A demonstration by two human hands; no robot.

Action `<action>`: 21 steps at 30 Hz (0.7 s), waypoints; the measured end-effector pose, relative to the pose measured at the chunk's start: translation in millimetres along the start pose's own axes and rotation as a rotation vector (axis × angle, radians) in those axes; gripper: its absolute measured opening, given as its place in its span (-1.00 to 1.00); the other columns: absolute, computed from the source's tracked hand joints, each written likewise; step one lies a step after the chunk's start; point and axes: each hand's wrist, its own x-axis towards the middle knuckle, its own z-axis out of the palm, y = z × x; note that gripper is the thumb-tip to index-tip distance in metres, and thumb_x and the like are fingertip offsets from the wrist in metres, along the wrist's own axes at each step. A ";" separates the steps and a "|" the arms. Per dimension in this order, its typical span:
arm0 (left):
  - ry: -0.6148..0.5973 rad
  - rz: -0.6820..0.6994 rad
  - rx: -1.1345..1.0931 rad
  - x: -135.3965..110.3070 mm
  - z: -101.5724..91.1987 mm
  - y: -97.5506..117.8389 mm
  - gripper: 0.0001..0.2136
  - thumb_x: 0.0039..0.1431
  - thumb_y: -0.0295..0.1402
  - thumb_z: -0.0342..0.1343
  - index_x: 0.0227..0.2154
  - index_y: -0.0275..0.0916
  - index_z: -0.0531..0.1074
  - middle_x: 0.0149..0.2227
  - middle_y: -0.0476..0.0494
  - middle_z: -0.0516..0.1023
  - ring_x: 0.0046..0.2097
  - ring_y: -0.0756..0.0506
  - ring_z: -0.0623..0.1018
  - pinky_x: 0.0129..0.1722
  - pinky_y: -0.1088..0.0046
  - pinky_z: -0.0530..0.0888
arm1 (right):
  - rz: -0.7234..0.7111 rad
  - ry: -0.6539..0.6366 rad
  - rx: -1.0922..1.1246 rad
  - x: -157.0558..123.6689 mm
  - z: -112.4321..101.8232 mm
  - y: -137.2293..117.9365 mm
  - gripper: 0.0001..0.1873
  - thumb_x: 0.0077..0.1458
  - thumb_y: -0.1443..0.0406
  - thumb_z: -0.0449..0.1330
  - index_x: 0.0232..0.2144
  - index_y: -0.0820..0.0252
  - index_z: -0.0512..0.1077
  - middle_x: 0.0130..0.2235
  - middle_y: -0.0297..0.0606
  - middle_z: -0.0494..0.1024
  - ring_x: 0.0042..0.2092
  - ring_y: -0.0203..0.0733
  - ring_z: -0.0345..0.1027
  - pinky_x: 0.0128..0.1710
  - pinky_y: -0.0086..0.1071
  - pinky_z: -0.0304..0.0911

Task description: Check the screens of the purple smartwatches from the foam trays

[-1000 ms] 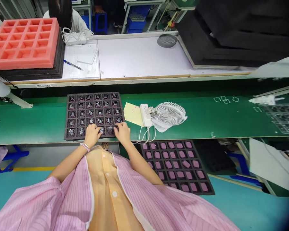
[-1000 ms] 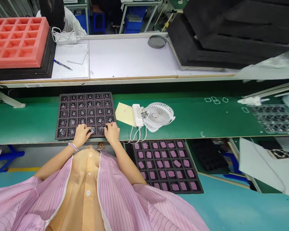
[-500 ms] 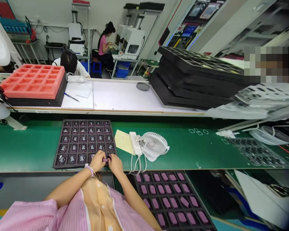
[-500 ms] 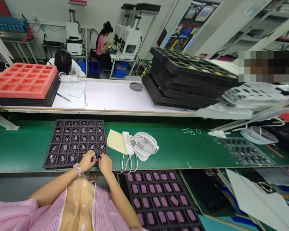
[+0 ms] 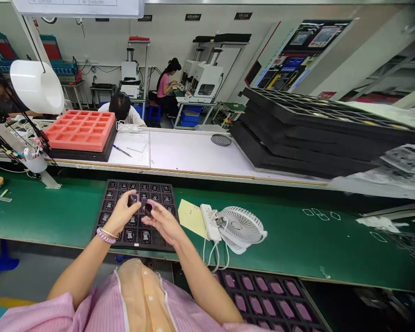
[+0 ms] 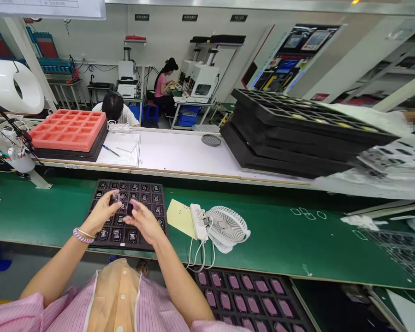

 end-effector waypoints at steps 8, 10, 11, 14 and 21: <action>0.089 0.471 0.195 -35.8 -4.4 91.3 -0.57 0.16 -0.34 0.17 0.11 -0.23 0.41 -0.25 -0.04 0.51 -0.28 -0.03 0.48 -0.18 0.42 0.47 | -0.299 -0.198 0.015 -25.4 55.4 -89.2 -0.41 0.07 0.10 0.55 0.12 -0.03 0.53 0.03 -0.22 0.59 -0.28 -0.23 0.59 -0.16 -0.27 0.57; 0.098 0.523 0.230 -41.8 -2.9 97.0 -0.58 0.17 -0.36 0.16 0.10 -0.23 0.40 -0.30 -0.01 0.49 -0.33 -0.02 0.46 -0.24 0.44 0.45 | -0.334 -0.179 0.027 -31.5 60.0 -89.4 -0.42 0.05 0.09 0.57 0.08 -0.01 0.54 0.01 -0.22 0.59 -0.31 -0.23 0.57 -0.20 -0.27 0.56; 0.087 0.527 0.234 -43.5 -1.5 97.3 -0.59 0.18 -0.36 0.16 0.11 -0.22 0.39 -0.32 0.00 0.47 -0.36 -0.01 0.44 -0.28 0.46 0.43 | -0.336 -0.166 0.041 -33.6 61.3 -87.2 -0.43 0.03 0.09 0.58 0.06 0.00 0.55 0.00 -0.23 0.59 -0.32 -0.23 0.57 -0.22 -0.28 0.56; 0.041 0.478 0.181 -45.1 4.0 91.7 -0.56 0.20 -0.34 0.18 0.14 -0.23 0.35 -0.32 0.01 0.46 -0.40 0.01 0.42 -0.36 0.49 0.40 | -0.297 -0.148 0.090 -38.2 62.7 -78.0 -0.43 0.00 0.09 0.59 0.04 -0.01 0.57 -0.09 -0.27 0.61 -0.37 -0.27 0.53 -0.30 -0.35 0.52; 0.025 0.394 0.094 -53.1 14.3 77.9 -0.59 0.21 -0.27 0.24 0.09 -0.19 0.37 -0.25 -0.04 0.49 -0.31 -0.01 0.49 -0.26 0.48 0.46 | -0.227 -0.121 0.154 -51.2 63.3 -67.4 -0.44 0.06 0.07 0.55 0.09 0.02 0.57 -0.27 -0.33 0.58 -0.42 -0.29 0.41 -0.36 -0.41 0.45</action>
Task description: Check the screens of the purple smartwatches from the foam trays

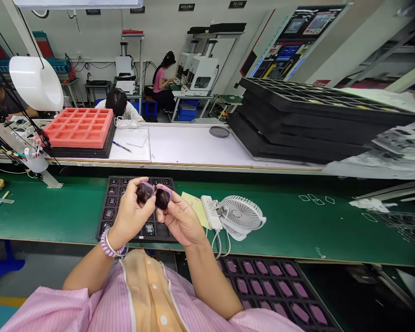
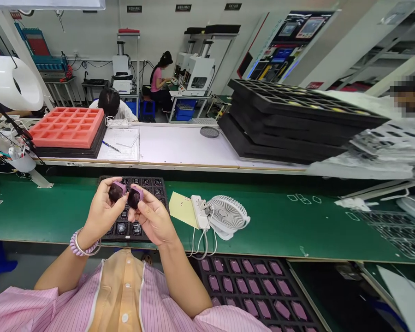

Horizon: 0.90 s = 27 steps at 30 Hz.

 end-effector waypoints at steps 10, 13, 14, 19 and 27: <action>0.051 0.152 0.033 -13.0 4.9 8.6 -0.62 0.18 -0.38 0.18 0.07 -0.21 0.41 -0.27 -0.01 0.53 -0.36 0.03 0.50 -0.36 0.56 0.46 | -0.020 0.049 0.042 -16.1 6.0 -6.7 -0.47 0.06 0.09 0.55 0.07 -0.01 0.60 -0.05 -0.21 0.64 -0.43 -0.31 0.34 -0.38 -0.38 0.37; 0.068 0.187 0.054 -13.5 5.1 6.4 -0.63 0.17 -0.39 0.18 0.07 -0.21 0.42 -0.28 -0.01 0.52 -0.39 0.04 0.47 -0.39 0.57 0.44 | -0.034 0.069 0.038 -18.2 6.4 -5.5 -0.47 0.03 0.09 0.56 0.05 -0.03 0.60 -0.04 -0.21 0.63 -0.44 -0.32 0.28 -0.41 -0.36 0.30; 0.072 0.195 0.062 -13.6 5.3 5.9 -0.63 0.17 -0.39 0.18 0.06 -0.21 0.42 -0.28 -0.01 0.53 -0.38 0.04 0.47 -0.38 0.57 0.45 | -0.041 0.075 0.035 -18.8 6.4 -4.8 -0.47 0.03 0.10 0.57 0.04 -0.03 0.61 -0.03 -0.22 0.62 -0.45 -0.32 0.26 -0.41 -0.36 0.28; 0.068 0.154 0.017 -15.4 6.6 6.2 -0.63 0.16 -0.37 0.20 0.05 -0.20 0.43 -0.30 -0.01 0.50 -0.38 0.02 0.45 -0.37 0.55 0.44 | -0.064 0.101 0.023 -21.2 7.3 -4.4 -0.47 0.03 0.10 0.56 0.05 -0.04 0.60 -0.02 -0.20 0.61 -0.43 -0.32 0.21 -0.37 -0.34 0.25; 0.074 0.126 -0.006 -17.4 7.7 7.9 -0.64 0.14 -0.38 0.19 0.02 -0.21 0.44 -0.33 0.02 0.48 -0.41 0.04 0.42 -0.40 0.56 0.41 | -0.084 0.027 0.038 -23.2 9.4 -5.7 -0.54 0.08 0.09 0.55 0.04 -0.09 0.65 -0.05 -0.23 0.61 -0.45 -0.38 0.25 -0.40 -0.41 0.24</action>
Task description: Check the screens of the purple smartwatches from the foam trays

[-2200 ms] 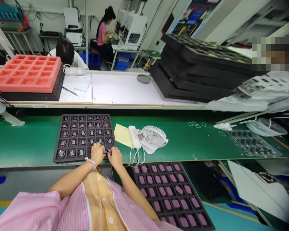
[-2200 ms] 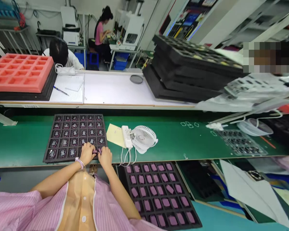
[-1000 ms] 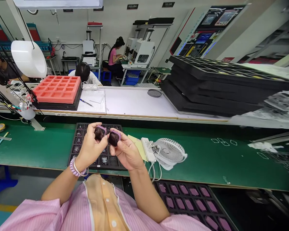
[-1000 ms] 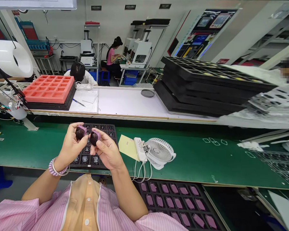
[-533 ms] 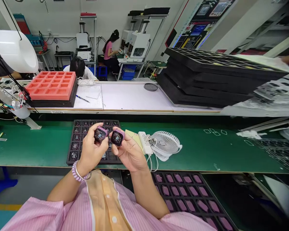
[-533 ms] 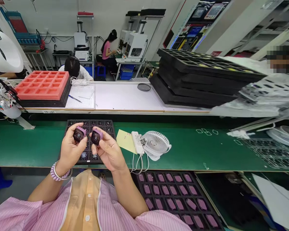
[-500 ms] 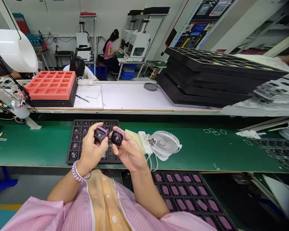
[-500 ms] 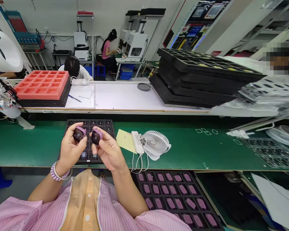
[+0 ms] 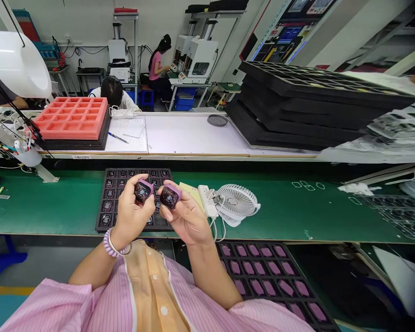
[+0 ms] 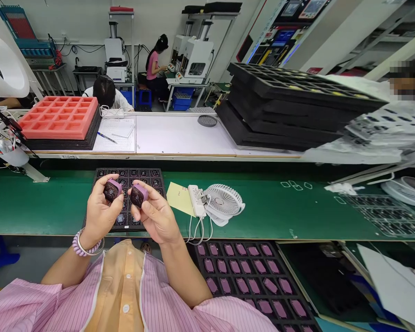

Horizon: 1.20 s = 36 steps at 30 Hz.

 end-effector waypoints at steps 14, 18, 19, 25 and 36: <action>0.016 0.010 -0.040 3.3 1.3 1.3 -0.63 0.15 -0.39 0.20 0.04 -0.21 0.43 -0.29 -0.01 0.49 -0.41 0.05 0.44 -0.41 0.57 0.42 | 0.002 0.018 -0.013 1.9 -1.0 -2.7 -0.51 0.05 0.08 0.56 0.03 -0.06 0.63 -0.05 -0.21 0.60 -0.46 -0.36 0.21 -0.41 -0.38 0.22; 0.021 0.024 -0.055 4.3 2.2 3.6 -0.63 0.14 -0.40 0.21 0.03 -0.20 0.43 -0.25 -0.03 0.52 -0.38 0.04 0.46 -0.39 0.57 0.44 | -0.007 0.024 -0.027 2.3 -1.6 -4.6 -0.49 0.05 0.07 0.55 0.04 -0.05 0.61 -0.04 -0.20 0.60 -0.46 -0.34 0.19 -0.40 -0.35 0.22; 0.021 0.029 -0.051 4.5 2.0 3.9 -0.63 0.14 -0.40 0.21 0.03 -0.20 0.43 -0.25 -0.03 0.52 -0.38 0.04 0.46 -0.39 0.57 0.44 | -0.006 0.024 -0.033 2.3 -1.9 -4.7 -0.48 0.05 0.06 0.55 0.05 -0.05 0.60 -0.04 -0.20 0.60 -0.46 -0.34 0.18 -0.40 -0.35 0.21; 0.010 0.048 0.011 4.4 0.8 4.2 -0.64 0.15 -0.39 0.20 0.04 -0.21 0.44 -0.29 -0.01 0.51 -0.38 0.04 0.46 -0.36 0.55 0.44 | -0.017 0.013 -0.094 2.3 -2.9 -4.7 -0.43 0.06 0.01 0.53 0.07 -0.02 0.56 -0.04 -0.17 0.58 -0.46 -0.33 0.15 -0.40 -0.32 0.22; 0.004 0.024 -0.015 4.6 2.0 3.7 -0.62 0.14 -0.37 0.20 0.04 -0.21 0.44 -0.26 -0.04 0.53 -0.38 0.03 0.47 -0.36 0.54 0.45 | -0.015 0.028 -0.075 1.9 0.0 -7.0 -0.47 0.03 0.03 0.56 0.03 -0.05 0.60 -0.06 -0.18 0.60 -0.47 -0.32 0.18 -0.41 -0.32 0.21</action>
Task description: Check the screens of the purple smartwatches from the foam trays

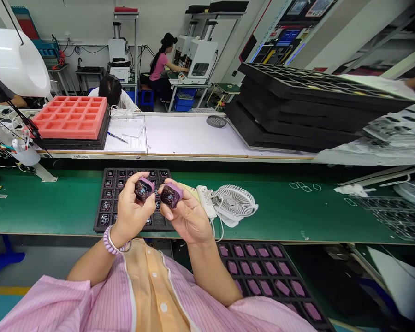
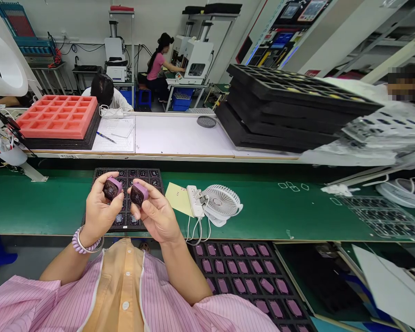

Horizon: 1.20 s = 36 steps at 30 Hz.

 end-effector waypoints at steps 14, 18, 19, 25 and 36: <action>-0.010 -0.021 -0.021 0.1 0.5 -3.5 -0.63 0.15 -0.37 0.20 0.04 -0.22 0.43 -0.32 -0.01 0.49 -0.39 0.03 0.45 -0.39 0.55 0.44 | 0.012 0.015 -0.017 -0.8 -2.1 2.5 -0.42 0.03 0.01 0.54 0.06 -0.01 0.56 -0.05 -0.15 0.58 -0.47 -0.31 0.14 -0.39 -0.29 0.22; -0.007 -0.026 -0.044 0.5 0.8 -2.8 -0.63 0.15 -0.37 0.20 0.04 -0.20 0.43 -0.32 0.00 0.47 -0.40 0.04 0.44 -0.41 0.56 0.42 | 0.009 0.010 0.011 -0.3 -2.7 1.7 -0.45 0.05 0.04 0.54 0.06 -0.04 0.58 -0.04 -0.16 0.59 -0.46 -0.31 0.16 -0.39 -0.31 0.20; -0.006 -0.026 -0.049 0.4 0.9 -2.6 -0.62 0.15 -0.37 0.21 0.05 -0.20 0.42 -0.31 0.00 0.48 -0.40 0.04 0.44 -0.41 0.56 0.42 | 0.011 0.006 0.016 -0.2 -2.9 1.6 -0.46 0.05 0.04 0.54 0.06 -0.05 0.58 -0.03 -0.17 0.59 -0.46 -0.31 0.16 -0.39 -0.31 0.20; -0.032 -0.021 -0.022 0.7 0.3 -6.0 -0.64 0.15 -0.36 0.21 0.03 -0.21 0.43 -0.34 0.02 0.46 -0.43 0.04 0.40 -0.41 0.55 0.41 | 0.019 0.002 -0.009 0.3 -4.4 4.2 -0.42 0.04 0.01 0.54 0.07 -0.03 0.56 -0.04 -0.16 0.59 -0.48 -0.32 0.12 -0.40 -0.29 0.17; -0.067 -0.032 0.001 2.0 -2.0 -7.1 -0.63 0.15 -0.34 0.22 0.03 -0.21 0.43 -0.30 0.00 0.48 -0.38 0.01 0.45 -0.33 0.50 0.45 | 0.024 -0.021 -0.016 0.9 -3.7 3.4 -0.42 0.05 0.00 0.53 0.07 -0.02 0.56 -0.07 -0.16 0.61 -0.48 -0.31 0.17 -0.42 -0.31 0.21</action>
